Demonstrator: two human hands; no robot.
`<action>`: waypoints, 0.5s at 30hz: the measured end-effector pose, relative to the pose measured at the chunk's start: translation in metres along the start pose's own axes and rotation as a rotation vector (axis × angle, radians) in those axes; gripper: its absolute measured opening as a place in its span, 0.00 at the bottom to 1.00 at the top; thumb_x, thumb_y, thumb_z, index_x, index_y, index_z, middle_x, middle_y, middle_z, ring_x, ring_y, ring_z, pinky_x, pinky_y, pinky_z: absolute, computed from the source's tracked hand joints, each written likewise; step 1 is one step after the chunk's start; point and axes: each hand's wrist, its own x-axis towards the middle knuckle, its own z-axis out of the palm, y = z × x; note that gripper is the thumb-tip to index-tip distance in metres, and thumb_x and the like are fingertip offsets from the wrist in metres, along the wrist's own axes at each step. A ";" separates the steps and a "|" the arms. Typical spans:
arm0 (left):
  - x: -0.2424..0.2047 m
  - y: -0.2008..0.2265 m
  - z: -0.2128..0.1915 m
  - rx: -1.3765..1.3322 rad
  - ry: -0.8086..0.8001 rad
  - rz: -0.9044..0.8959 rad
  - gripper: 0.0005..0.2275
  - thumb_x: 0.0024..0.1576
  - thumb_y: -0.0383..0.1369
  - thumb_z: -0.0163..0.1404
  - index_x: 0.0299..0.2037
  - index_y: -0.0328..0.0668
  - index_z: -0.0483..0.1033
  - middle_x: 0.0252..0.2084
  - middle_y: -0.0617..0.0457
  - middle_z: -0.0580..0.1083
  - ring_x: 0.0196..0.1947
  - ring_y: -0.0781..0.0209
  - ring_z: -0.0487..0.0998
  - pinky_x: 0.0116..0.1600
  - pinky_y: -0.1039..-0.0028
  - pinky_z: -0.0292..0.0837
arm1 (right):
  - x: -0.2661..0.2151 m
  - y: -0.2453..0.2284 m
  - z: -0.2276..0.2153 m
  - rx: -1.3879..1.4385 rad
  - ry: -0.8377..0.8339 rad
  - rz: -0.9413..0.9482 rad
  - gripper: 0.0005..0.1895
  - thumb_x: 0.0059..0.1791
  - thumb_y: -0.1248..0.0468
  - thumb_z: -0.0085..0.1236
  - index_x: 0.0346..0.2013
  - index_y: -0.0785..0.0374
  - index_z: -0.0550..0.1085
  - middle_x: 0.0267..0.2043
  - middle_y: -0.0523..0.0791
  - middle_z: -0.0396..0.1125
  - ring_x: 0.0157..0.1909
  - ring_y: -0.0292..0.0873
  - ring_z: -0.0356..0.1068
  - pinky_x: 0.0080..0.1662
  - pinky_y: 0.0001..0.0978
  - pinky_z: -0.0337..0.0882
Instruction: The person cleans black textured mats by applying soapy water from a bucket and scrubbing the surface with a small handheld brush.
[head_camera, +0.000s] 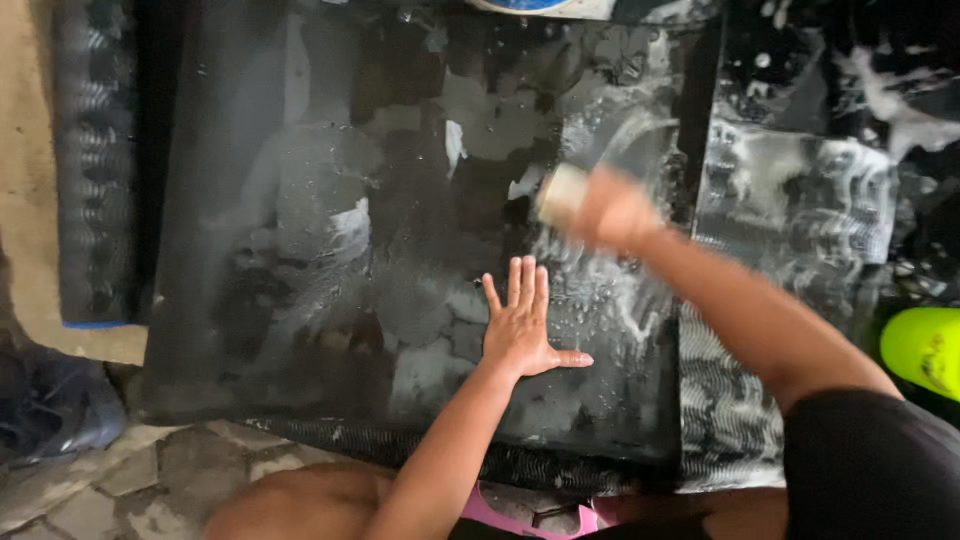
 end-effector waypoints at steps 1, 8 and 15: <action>0.001 0.000 0.003 -0.022 0.010 0.014 0.60 0.35 0.74 0.32 0.68 0.33 0.24 0.71 0.41 0.24 0.70 0.44 0.19 0.65 0.38 0.16 | 0.015 0.008 -0.024 0.030 0.113 0.063 0.19 0.49 0.48 0.37 0.48 0.51 0.68 0.23 0.41 0.61 0.19 0.40 0.61 0.19 0.30 0.59; 0.005 0.000 0.009 -0.022 0.023 0.017 0.60 0.36 0.73 0.32 0.67 0.31 0.23 0.71 0.40 0.23 0.70 0.44 0.18 0.64 0.37 0.15 | 0.068 -0.013 -0.057 0.552 0.655 0.432 0.26 0.48 0.58 0.55 0.55 0.60 0.55 0.43 0.47 0.67 0.38 0.43 0.71 0.34 0.35 0.77; 0.009 -0.003 0.012 -0.117 0.034 0.036 0.60 0.33 0.72 0.38 0.68 0.30 0.35 0.71 0.35 0.34 0.72 0.42 0.25 0.66 0.35 0.13 | 0.030 0.006 0.048 -0.419 0.805 -0.741 0.27 0.44 0.51 0.50 0.59 0.39 0.67 0.34 0.47 0.59 0.32 0.47 0.68 0.32 0.33 0.72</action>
